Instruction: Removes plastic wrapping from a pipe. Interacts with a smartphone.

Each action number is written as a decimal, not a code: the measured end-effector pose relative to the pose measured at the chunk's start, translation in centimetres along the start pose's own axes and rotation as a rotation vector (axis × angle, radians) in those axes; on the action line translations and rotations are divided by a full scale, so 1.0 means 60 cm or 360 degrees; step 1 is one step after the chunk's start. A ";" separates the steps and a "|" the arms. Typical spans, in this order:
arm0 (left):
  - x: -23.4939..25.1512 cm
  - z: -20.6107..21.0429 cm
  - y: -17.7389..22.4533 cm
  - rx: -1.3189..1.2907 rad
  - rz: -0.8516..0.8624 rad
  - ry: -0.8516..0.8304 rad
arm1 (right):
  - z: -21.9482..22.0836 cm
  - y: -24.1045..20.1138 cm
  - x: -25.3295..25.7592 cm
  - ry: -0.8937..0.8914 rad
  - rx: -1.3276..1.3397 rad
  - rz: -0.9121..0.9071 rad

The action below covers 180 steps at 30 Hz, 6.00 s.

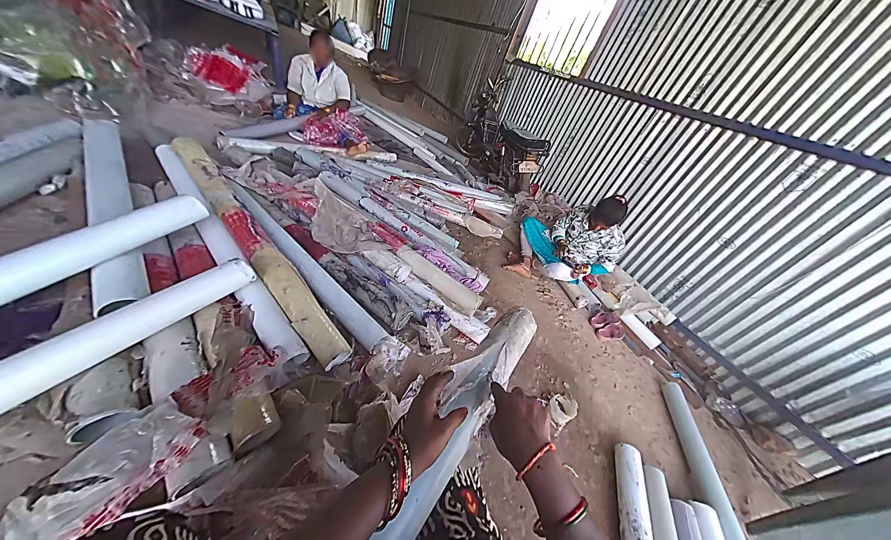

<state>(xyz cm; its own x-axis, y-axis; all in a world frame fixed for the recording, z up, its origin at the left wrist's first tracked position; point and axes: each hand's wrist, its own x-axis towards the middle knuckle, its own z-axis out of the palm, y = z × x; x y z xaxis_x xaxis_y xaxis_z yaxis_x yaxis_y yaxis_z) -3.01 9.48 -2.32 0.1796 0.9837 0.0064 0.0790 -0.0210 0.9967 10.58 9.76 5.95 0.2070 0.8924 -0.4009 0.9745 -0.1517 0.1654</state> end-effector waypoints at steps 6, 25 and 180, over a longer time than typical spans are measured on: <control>0.001 -0.001 0.001 -0.0017 -0.0004 0.0002 | 0.010 -0.008 0.017 0.0023 0.0008 0.0000; 0.002 -0.003 -0.004 -0.0079 -0.0068 0.0003 | 0.046 0.079 0.045 0.0438 0.0830 -0.0324; -0.003 0.000 0.008 -0.0239 -0.0200 0.0121 | -0.029 0.093 0.001 0.0071 0.0259 -0.0513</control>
<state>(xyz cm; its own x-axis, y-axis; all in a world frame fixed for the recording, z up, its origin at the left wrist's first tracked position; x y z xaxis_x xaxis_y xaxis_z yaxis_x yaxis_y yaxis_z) -2.98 9.27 -1.85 0.1025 0.9877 -0.1184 -0.0521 0.1242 0.9909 15.89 9.72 8.41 -0.1135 0.9225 -0.3690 0.9909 0.0779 -0.1100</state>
